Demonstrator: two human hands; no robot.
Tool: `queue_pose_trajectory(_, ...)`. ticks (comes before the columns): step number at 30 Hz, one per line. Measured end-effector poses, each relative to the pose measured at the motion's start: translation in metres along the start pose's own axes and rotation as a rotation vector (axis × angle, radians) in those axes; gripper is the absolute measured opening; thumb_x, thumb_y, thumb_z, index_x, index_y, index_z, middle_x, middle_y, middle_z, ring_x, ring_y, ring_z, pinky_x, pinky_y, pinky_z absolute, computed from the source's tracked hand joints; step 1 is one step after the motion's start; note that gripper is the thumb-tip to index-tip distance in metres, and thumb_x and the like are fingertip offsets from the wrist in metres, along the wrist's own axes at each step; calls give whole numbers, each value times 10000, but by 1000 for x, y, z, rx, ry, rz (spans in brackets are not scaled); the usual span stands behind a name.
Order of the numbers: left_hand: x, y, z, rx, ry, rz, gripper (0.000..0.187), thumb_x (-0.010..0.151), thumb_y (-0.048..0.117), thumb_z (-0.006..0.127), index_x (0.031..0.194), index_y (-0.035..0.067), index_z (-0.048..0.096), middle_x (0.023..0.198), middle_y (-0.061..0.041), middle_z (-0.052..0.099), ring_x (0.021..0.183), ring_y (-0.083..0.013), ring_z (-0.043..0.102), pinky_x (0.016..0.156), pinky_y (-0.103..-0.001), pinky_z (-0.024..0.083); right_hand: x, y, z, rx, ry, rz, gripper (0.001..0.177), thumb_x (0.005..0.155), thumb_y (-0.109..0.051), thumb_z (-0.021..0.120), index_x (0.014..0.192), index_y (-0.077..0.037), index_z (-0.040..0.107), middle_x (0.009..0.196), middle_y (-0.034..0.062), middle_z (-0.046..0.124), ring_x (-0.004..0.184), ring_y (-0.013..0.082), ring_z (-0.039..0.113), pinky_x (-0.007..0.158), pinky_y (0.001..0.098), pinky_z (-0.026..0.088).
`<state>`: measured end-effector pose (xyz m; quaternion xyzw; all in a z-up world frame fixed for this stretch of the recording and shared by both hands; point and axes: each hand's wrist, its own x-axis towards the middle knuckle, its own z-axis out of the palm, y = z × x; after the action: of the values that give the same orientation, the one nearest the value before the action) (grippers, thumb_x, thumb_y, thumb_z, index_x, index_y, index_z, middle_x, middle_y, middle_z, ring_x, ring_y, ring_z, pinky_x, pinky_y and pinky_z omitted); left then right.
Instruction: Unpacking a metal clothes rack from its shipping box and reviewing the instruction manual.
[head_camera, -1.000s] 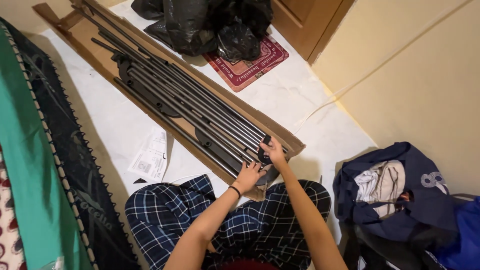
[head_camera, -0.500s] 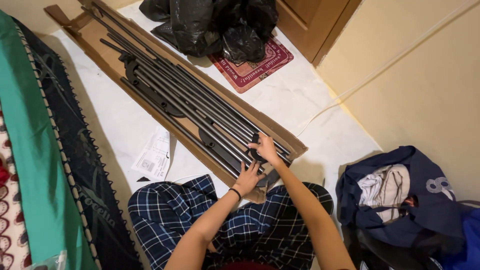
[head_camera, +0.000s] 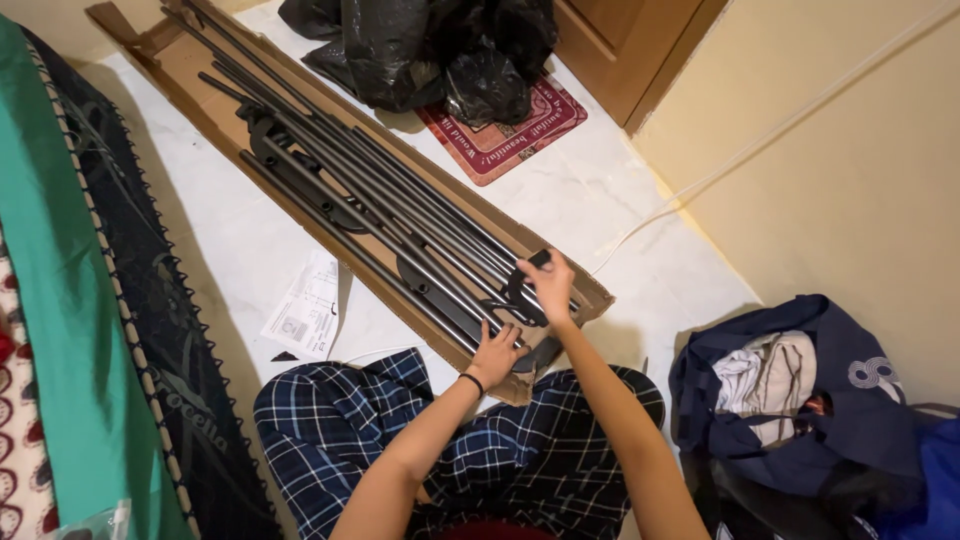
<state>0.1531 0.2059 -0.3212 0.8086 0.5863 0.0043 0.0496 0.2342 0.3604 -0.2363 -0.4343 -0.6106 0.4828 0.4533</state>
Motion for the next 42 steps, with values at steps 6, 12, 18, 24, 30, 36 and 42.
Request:
queue_pose_trajectory(6,3,-3,14,-24,47,2,468,873,250,698,1334,321,661,1484,-127,449,1439,-317,344,1058,-819,243,11,-30,-19,264,90,94,236,902,-57,803,1032,24,624,863,125,727,739,156,715,623,266,608)
queue_pose_trajectory(12,12,-9,6,-285,-93,-31,534,799,280,796,1318,284,667,1521,-172,404,1484,-361,286,1080,-793,246,4,-74,-29,491,133,152,183,906,-55,756,1005,27,626,926,161,750,790,219,759,665,314,648)
queue_pose_trajectory(18,9,-26,0,-467,-51,-80,449,826,235,764,1267,218,684,1528,-113,427,1496,-342,299,1074,-789,282,7,-62,-62,736,274,234,174,978,-106,733,1067,12,642,986,172,741,820,239,718,729,354,601)
queue_pose_trajectory(24,9,-41,10,-293,0,-68,547,811,144,718,1337,85,580,1504,-95,432,1461,-305,335,1021,-843,261,35,67,-244,1049,590,47,272,1009,-208,726,1153,12,656,1039,118,711,979,268,707,911,440,639)
queue_pose_trajectory(30,18,-39,24,-272,20,-72,522,808,122,701,1315,86,580,1497,-116,431,1475,-320,332,1034,-833,279,20,228,-335,1190,835,106,350,991,-234,699,1109,86,619,1066,198,722,956,328,742,867,468,665)
queue_pose_trajectory(36,12,-40,16,-299,-2,-94,564,785,146,737,1323,88,575,1536,-162,369,1485,-340,292,1028,-834,269,40,217,-270,971,1354,378,435,959,-144,760,1149,170,527,1098,268,699,917,378,743,730,489,667)
queue_pose_trajectory(42,2,-40,14,-312,45,-138,517,783,125,726,1288,97,614,1572,-218,324,1510,-374,256,1037,-834,264,42,252,-254,1009,1269,434,523,965,-307,648,1233,126,529,1189,213,712,1005,337,751,773,463,645)
